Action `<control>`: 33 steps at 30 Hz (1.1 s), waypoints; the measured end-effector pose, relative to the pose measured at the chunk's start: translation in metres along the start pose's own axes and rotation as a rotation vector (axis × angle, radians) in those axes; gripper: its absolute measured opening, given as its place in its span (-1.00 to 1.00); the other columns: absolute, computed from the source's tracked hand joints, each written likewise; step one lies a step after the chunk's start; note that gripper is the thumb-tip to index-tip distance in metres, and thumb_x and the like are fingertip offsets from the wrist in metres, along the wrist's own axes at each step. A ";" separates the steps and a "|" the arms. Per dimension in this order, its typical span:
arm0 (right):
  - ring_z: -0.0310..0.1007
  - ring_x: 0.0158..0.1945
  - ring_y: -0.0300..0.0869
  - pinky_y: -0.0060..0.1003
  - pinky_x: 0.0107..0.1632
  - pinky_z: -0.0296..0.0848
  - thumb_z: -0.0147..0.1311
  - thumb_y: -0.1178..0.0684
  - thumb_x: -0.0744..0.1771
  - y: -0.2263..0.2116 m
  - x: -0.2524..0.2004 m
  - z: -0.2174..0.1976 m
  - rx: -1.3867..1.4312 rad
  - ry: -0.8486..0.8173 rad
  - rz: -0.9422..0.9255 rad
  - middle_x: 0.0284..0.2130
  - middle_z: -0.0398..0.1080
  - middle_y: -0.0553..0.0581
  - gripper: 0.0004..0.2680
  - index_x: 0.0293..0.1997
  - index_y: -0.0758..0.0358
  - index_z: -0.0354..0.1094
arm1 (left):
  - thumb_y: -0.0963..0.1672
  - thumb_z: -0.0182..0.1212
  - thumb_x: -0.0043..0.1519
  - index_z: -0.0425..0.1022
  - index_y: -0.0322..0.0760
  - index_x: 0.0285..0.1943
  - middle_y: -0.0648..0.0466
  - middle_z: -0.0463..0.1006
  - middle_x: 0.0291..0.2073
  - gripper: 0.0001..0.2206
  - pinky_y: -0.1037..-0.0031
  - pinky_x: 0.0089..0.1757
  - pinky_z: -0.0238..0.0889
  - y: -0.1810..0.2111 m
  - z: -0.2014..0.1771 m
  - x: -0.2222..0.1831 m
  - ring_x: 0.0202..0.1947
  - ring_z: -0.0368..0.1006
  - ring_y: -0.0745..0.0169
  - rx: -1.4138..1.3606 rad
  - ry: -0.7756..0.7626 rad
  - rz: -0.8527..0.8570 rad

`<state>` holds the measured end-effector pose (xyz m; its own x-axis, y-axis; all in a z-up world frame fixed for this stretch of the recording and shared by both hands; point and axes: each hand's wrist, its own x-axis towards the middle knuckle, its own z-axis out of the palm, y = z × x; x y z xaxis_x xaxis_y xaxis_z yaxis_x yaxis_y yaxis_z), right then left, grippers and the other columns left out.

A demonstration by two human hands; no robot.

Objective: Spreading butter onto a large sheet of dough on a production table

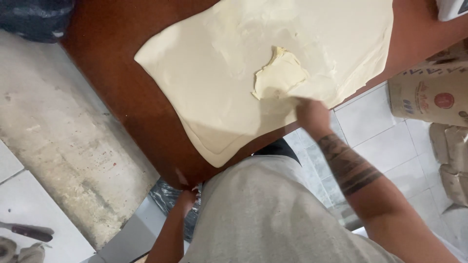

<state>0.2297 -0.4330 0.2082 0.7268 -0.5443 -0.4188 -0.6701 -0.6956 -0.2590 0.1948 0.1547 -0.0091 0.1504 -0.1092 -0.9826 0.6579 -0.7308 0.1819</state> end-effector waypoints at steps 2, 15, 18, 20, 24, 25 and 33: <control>0.59 -0.19 0.31 0.20 -0.25 0.58 -0.02 0.10 0.34 0.059 0.035 -0.018 -0.088 0.152 -0.024 -0.12 0.53 0.26 -0.70 0.17 0.08 0.53 | -0.12 0.14 0.30 0.39 -0.41 0.36 -0.31 0.51 0.23 -0.56 0.08 0.03 0.46 -0.023 -0.005 0.012 0.12 0.53 -0.35 0.631 0.015 0.206; 0.55 -0.13 0.35 0.26 -0.10 0.56 0.09 0.05 0.30 -0.044 -0.022 0.001 0.138 0.096 -0.007 -0.09 0.57 0.23 -0.67 0.20 -0.21 0.50 | -0.05 0.23 0.28 0.20 -0.01 0.55 -0.25 0.44 0.32 -0.40 -0.04 -0.01 0.52 -0.022 -0.003 0.037 0.14 0.53 -0.31 0.857 -0.040 0.133; 0.14 -0.77 -0.43 -0.52 -0.82 0.13 -0.16 0.22 0.42 0.017 0.027 -0.038 0.130 0.164 -0.031 0.02 0.56 0.09 -0.71 0.20 0.08 0.49 | 0.07 0.49 -0.03 0.63 -0.06 0.08 0.06 0.50 0.19 -0.51 -0.21 0.12 0.22 -0.046 -0.004 0.065 0.36 0.11 -0.33 1.888 -0.354 0.968; 0.34 -0.44 -0.14 -0.21 -0.52 0.35 -0.18 0.20 0.36 0.027 0.047 -0.067 0.041 0.090 -0.030 0.03 0.55 0.16 -0.64 0.26 0.01 0.46 | -0.09 0.23 0.15 0.39 -0.13 0.30 0.04 0.46 0.28 -0.52 0.04 -0.01 0.44 -0.052 0.030 0.055 0.23 0.36 -0.12 1.097 -0.219 0.525; 0.44 0.18 0.04 0.03 0.14 0.46 -0.13 0.24 0.33 0.007 0.100 -0.116 -0.107 -0.013 -0.229 0.27 0.38 -0.04 -0.57 0.35 -0.04 0.38 | -0.34 0.34 0.01 0.31 -0.28 0.42 0.11 0.66 -0.12 -0.31 0.51 -0.37 0.45 -0.056 0.078 0.035 -0.26 0.55 0.28 0.185 0.022 0.129; 0.44 0.18 0.04 0.03 0.14 0.46 -0.13 0.24 0.33 0.008 0.129 -0.112 -0.110 -0.024 -0.255 0.27 0.38 -0.04 -0.57 0.35 -0.04 0.38 | -0.34 0.34 0.01 0.31 -0.28 0.42 0.11 0.66 -0.12 -0.31 0.51 -0.37 0.45 -0.031 0.088 0.004 -0.26 0.55 0.28 0.161 0.034 0.122; 0.31 0.40 -0.03 0.01 0.25 0.32 -0.08 0.35 0.27 0.014 0.247 -0.058 -0.422 0.210 -1.129 0.35 0.36 0.02 -0.50 0.37 0.04 0.36 | -0.14 0.10 0.11 0.41 -0.15 0.27 0.03 0.65 -0.11 -0.54 0.56 -0.46 0.42 -0.061 0.204 0.006 -0.44 0.55 0.36 -0.001 0.134 0.609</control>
<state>0.4083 -0.6045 0.1518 0.9048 0.4255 0.0175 0.4257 -0.9024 -0.0669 0.0048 0.0617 -0.0336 0.5902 -0.4203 -0.6892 0.4255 -0.5635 0.7081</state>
